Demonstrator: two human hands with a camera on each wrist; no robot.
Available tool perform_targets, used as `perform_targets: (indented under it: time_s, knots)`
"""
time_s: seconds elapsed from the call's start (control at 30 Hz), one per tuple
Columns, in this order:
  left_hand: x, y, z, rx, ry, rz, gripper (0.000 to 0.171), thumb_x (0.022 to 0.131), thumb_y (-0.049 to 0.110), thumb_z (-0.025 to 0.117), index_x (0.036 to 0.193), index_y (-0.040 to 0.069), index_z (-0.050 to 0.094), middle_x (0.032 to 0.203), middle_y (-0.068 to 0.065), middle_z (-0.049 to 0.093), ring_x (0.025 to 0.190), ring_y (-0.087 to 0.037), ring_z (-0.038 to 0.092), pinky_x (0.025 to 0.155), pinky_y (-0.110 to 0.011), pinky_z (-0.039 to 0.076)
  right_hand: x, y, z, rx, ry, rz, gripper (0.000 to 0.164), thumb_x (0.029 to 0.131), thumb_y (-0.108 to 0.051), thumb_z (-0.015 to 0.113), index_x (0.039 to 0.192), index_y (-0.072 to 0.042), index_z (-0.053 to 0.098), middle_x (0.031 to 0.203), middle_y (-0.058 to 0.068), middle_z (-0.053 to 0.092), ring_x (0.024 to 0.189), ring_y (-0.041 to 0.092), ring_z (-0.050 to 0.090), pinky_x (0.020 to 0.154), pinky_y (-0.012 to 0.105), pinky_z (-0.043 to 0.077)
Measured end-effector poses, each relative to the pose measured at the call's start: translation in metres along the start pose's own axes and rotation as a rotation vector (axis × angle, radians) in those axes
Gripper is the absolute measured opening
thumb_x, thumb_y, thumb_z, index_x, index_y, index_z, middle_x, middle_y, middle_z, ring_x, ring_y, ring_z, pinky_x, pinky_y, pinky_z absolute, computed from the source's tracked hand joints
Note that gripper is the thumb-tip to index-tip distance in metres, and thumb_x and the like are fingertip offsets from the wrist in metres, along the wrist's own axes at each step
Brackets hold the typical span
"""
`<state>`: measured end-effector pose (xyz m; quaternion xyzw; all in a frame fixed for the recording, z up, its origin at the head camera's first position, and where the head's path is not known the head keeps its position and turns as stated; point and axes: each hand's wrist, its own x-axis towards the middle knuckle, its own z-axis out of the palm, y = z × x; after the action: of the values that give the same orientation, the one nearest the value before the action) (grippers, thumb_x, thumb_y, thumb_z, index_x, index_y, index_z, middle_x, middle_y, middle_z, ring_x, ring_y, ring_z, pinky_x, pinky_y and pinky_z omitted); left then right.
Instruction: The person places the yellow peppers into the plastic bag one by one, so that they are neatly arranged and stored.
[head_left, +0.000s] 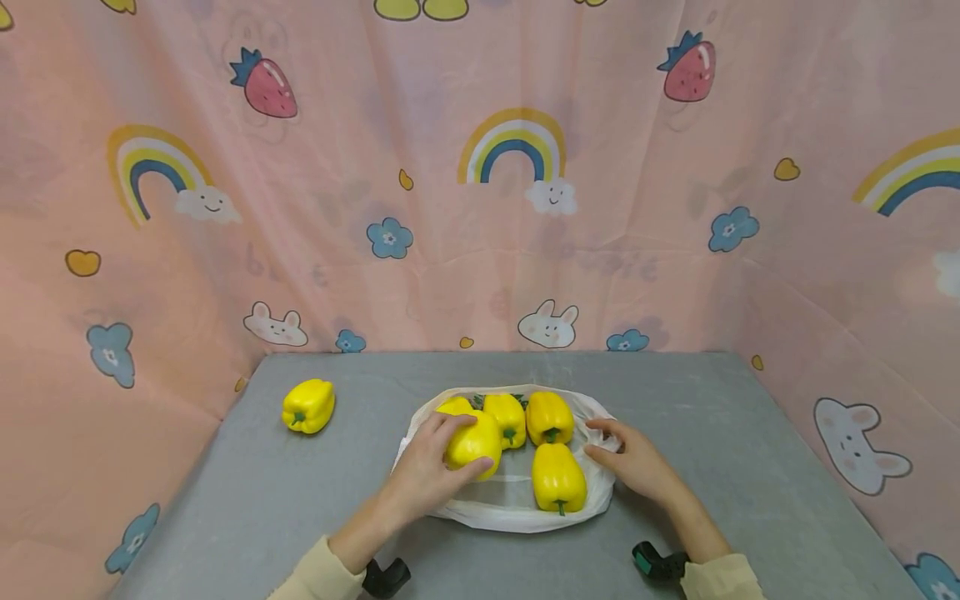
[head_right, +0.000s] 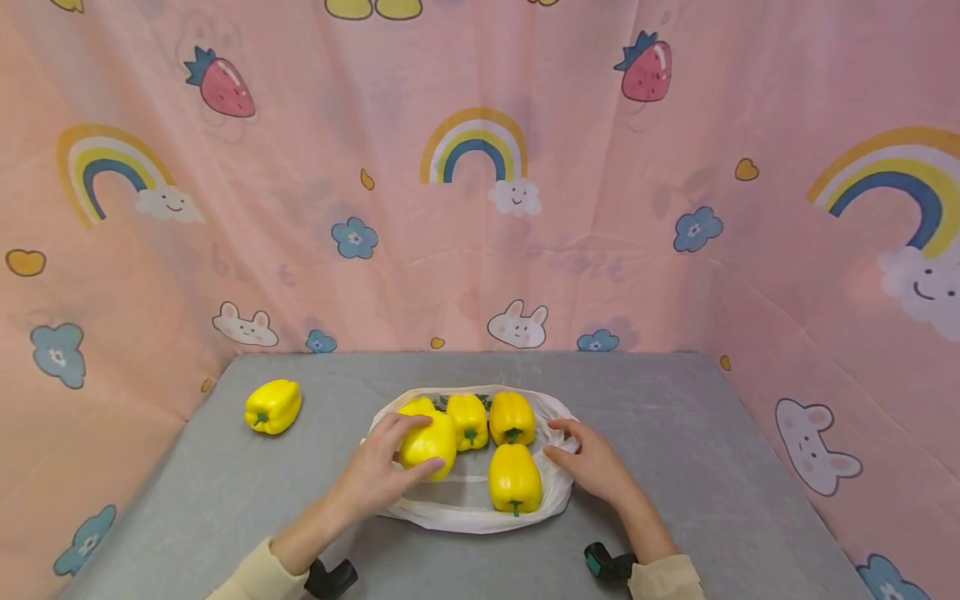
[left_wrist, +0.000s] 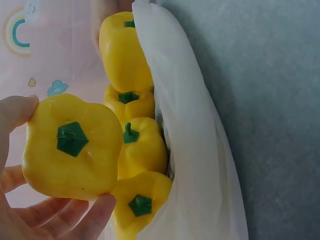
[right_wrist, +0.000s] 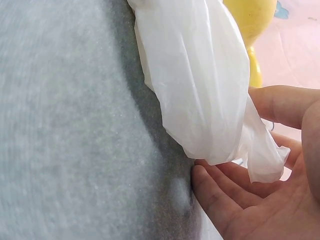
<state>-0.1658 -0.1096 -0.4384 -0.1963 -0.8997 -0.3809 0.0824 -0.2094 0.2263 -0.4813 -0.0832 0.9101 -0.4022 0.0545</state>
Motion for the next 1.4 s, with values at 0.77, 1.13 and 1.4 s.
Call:
perform_targets:
  time_s: [0.77, 1.13, 1.4]
  knots:
    - [-0.008, -0.004, 0.035, -0.024, -0.136, -0.090, 0.061, 0.091, 0.059, 0.068, 0.135, 0.017, 0.060, 0.128, -0.003, 0.055, 0.112, -0.020, 0.055, 0.097, -0.045, 0.049, 0.000, -0.002, -0.001, -0.007, -0.004, -0.002, 0.052, 0.099, -0.033, 0.067, 0.140, -0.004, 0.058, 0.132, 0.019, 0.059, 0.101, 0.027, 0.055, 0.084, 0.043, 0.049]
    - [-0.010, -0.006, 0.048, -0.032, -0.194, -0.123, 0.060, 0.096, 0.060, 0.059, 0.138, 0.016, 0.057, 0.120, -0.002, 0.054, 0.102, -0.017, 0.053, 0.088, -0.041, 0.049, -0.001, -0.001, 0.000, 0.006, -0.009, 0.002, 0.052, 0.098, -0.034, 0.068, 0.141, -0.005, 0.058, 0.131, 0.019, 0.059, 0.094, 0.024, 0.053, 0.077, 0.036, 0.047]
    - [-0.009, -0.005, 0.050, -0.040, -0.209, -0.127, 0.057, 0.098, 0.057, 0.057, 0.139, 0.017, 0.057, 0.122, -0.002, 0.053, 0.105, -0.017, 0.053, 0.092, -0.042, 0.048, 0.000, -0.002, 0.000, -0.002, -0.002, 0.014, 0.051, 0.098, -0.033, 0.067, 0.141, -0.006, 0.058, 0.132, 0.020, 0.058, 0.097, 0.025, 0.054, 0.079, 0.037, 0.047]
